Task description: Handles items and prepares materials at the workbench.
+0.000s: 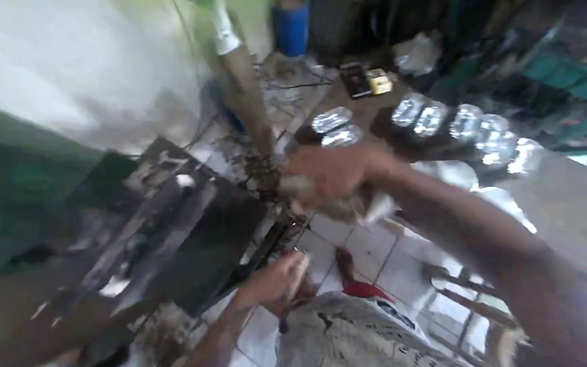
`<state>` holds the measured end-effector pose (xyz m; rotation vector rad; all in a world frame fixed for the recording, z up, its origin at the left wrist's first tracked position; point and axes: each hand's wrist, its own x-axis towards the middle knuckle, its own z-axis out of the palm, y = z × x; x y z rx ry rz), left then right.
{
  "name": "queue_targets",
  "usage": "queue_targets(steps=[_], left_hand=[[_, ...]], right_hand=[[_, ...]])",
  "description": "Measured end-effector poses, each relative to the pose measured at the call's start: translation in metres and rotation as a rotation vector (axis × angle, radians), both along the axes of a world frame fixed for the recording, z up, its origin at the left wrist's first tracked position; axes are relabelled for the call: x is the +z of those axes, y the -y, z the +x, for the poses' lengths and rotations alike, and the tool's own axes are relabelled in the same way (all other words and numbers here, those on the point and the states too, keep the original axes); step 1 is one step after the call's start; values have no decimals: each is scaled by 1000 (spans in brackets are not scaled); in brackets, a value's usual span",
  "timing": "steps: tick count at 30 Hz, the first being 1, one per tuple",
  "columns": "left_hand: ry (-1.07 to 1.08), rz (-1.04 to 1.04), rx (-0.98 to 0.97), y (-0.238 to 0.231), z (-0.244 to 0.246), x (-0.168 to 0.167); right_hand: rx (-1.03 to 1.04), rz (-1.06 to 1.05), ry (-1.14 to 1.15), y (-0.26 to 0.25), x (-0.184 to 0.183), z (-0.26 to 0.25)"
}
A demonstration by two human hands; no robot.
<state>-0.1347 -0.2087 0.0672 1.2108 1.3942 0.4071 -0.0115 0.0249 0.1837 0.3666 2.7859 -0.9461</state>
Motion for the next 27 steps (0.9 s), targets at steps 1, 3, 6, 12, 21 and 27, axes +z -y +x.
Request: queue_targets(steps=[1, 3, 6, 12, 21, 27], left_hand=[[-94, -15, 27, -31, 5, 3], [-231, -20, 3, -103, 20, 5], [-453, 139, -226, -209, 57, -15], [-670, 326, -724, -347, 102, -63], [-404, 304, -696, -360, 85, -105], [-433, 288, -629, -361, 78, -109]], right_hand=[[-37, -52, 90, 5, -26, 46], [-137, -165, 321, 16, -77, 121], [-465, -233, 442, 43, -197, 215], [-708, -183, 438, 65, -340, 296], [-794, -235, 397, 66, -330, 291], [-1161, -143, -255, 77, -138, 285]])
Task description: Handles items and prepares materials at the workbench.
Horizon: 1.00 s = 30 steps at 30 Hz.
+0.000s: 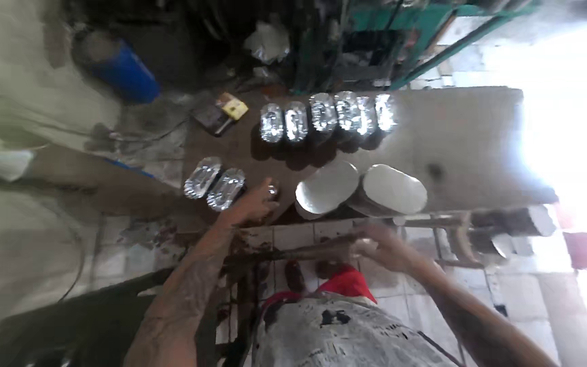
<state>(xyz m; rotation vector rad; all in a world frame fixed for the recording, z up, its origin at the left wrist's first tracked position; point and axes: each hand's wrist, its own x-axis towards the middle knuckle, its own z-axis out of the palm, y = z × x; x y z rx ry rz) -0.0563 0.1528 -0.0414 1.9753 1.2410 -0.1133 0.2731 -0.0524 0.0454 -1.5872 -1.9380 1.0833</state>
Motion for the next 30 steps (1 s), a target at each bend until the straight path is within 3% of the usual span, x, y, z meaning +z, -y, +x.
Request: queue_targets(steps=[2, 5, 7, 10, 14, 18, 21, 27, 30], left_hand=[[-25, -16, 80, 6, 9, 24], [203, 92, 285, 27, 29, 85], [330, 268, 291, 53, 60, 120], [121, 257, 69, 78, 127, 157], [-48, 6, -194, 43, 162, 125], [227, -404, -352, 5, 145, 132], [317, -558, -334, -7, 141, 130], [103, -213, -278, 14, 159, 134], [126, -130, -304, 13, 150, 139]], right_hand=[[-96, 385, 223, -13, 37, 17], [93, 336, 537, -58, 43, 47], [170, 339, 479, -68, 19, 57], [129, 292, 239, -70, 13, 71], [168, 161, 62, -76, 21, 84], [170, 151, -12, -81, 20, 91], [111, 247, -65, -78, 9, 90], [111, 330, 75, -66, 6, 82], [61, 281, 95, -66, 13, 75]])
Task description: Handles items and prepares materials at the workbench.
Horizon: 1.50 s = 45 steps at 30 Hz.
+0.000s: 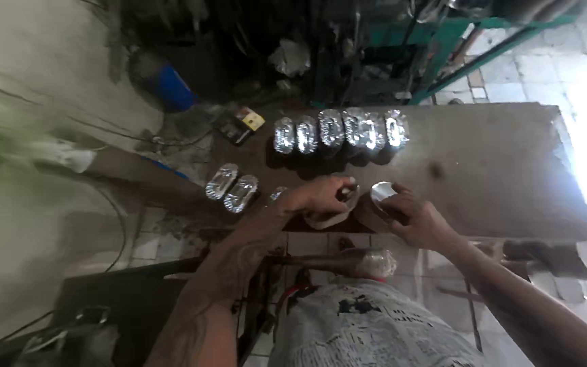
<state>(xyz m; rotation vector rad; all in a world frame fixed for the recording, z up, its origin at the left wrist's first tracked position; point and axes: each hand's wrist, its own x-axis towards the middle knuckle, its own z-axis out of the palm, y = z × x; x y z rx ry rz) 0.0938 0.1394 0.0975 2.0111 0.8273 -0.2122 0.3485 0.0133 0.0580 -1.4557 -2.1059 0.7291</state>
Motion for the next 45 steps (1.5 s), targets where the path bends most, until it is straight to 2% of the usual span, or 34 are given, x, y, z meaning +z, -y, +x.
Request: queue_targets(steps=[4, 11, 13, 16, 18, 19, 21, 22, 24, 27, 30, 33, 34, 36, 37, 38, 39, 41, 42, 43, 44, 45], left_hand=[[46, 52, -40, 5, 1, -8], [182, 101, -22, 1, -6, -11], [98, 221, 37, 17, -2, -6], [-63, 386, 98, 52, 11, 7], [90, 433, 212, 73, -1, 19], [269, 417, 307, 82, -16, 30], [656, 268, 502, 110, -41, 38], [777, 173, 568, 128, -49, 36], [860, 77, 670, 158, -58, 27], [865, -65, 899, 174, -75, 13], [837, -394, 1170, 186, -76, -4], [1063, -681, 1433, 197, -61, -8], [1212, -722, 1473, 199, -50, -15], [1514, -837, 1318, 205, -27, -47], [1530, -897, 1272, 204, -18, -63], [1356, -907, 1284, 200, -13, -76], [1090, -849, 1235, 195, -11, -97], [476, -610, 815, 175, -7, -158], [208, -513, 605, 161, 0, -186], [-1, -444, 478, 150, 9, -207], [-153, -408, 442, 142, 16, -217], [-267, -431, 474, 137, 18, -210]], right_hand=[[-27, 36, 36, 3, -4, -4], [-106, -100, 52, 1, 6, -10], [-95, -85, 109, -1, 6, -12], [-107, 94, 297, 9, 15, -21], [-258, 202, 240, 33, 32, -40], [-366, 224, 59, 44, 42, -57], [-521, 128, -459, 66, 48, -104], [-498, 32, -697, 78, 47, -128], [-424, -62, -1002, 91, 39, -157], [-371, -195, -1153, 87, 36, -155], [-366, -475, -1134, 82, 40, -156], [-101, -770, -1147, 73, 39, -134], [-22, -811, -1229, 71, 33, -129], [15, -867, -1395, 73, 15, -122], [-45, -874, -1389, 75, 4, -115], [-127, -847, -1284, 80, -10, -103], [-190, -777, -1082, 88, -29, -86], [-87, -615, -468, 114, -72, -39], [13, -615, -169, 129, -84, -19], [107, -671, 80, 142, -92, -6], [175, -758, 265, 156, -97, 1], [211, -826, 356, 169, -106, 4]])
